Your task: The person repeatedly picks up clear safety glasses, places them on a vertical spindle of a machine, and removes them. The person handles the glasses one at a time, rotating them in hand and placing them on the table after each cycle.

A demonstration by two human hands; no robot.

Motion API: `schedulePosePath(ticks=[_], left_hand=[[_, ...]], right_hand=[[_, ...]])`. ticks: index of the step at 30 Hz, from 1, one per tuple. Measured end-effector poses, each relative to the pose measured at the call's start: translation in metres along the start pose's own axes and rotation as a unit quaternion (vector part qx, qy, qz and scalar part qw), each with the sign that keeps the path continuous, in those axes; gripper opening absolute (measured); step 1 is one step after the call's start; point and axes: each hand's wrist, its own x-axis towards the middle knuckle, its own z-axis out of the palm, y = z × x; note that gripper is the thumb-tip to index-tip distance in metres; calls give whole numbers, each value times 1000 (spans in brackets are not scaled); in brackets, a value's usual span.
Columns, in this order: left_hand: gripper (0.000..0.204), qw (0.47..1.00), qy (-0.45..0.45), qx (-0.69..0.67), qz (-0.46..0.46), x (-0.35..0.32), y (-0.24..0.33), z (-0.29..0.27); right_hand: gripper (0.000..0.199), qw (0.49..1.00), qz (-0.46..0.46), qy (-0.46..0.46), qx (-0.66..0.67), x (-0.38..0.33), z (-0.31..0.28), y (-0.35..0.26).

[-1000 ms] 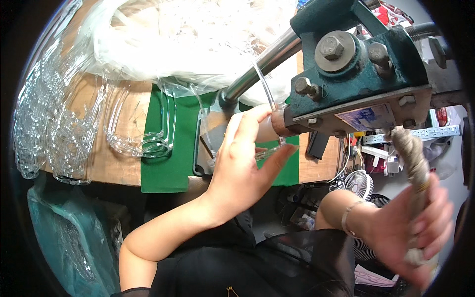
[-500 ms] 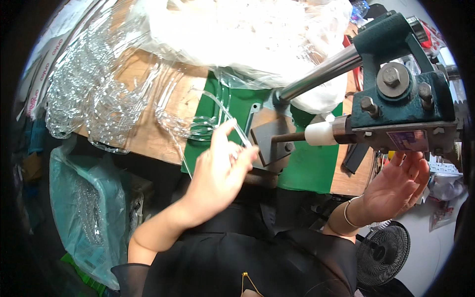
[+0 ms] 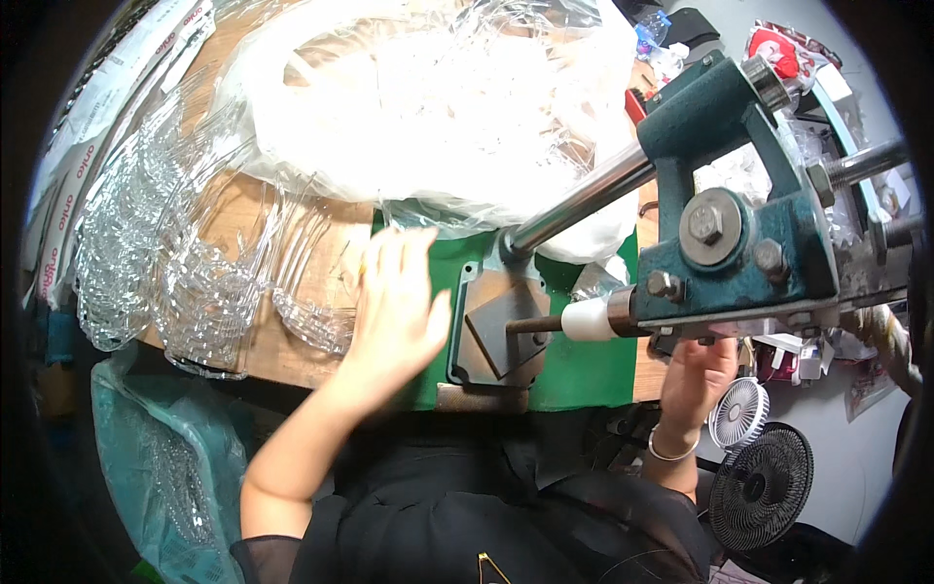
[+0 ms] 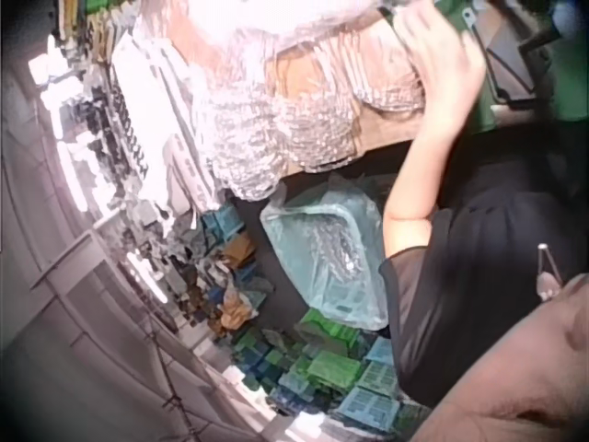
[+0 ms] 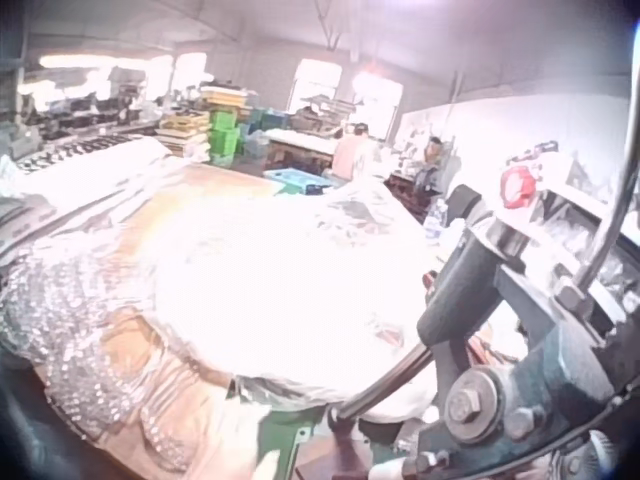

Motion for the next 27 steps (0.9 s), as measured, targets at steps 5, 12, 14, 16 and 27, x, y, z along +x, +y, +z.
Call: schedulePosePath(ticks=[5, 12, 14, 16, 27], left_hand=[[28, 982, 63, 176, 18, 151, -67, 38], [17, 998, 3, 29, 49, 148, -58, 16], [13, 994, -3, -107, 13, 130, -24, -20], [16, 946, 2, -325, 0, 107, -10, -37], [55, 736, -26, -648, -195, -36, 85, -71]], right_hand=[[44, 984, 39, -145, -93, -14, -20, 13], [22, 957, 192, -172, -131, -29, -23, 25], [18, 919, 238, -192, -250, -35, -28, 45], [23, 843, 181, -290, -415, -36, -23, 59], [32, 816, -16, -275, -508, -63, -19, 92]])
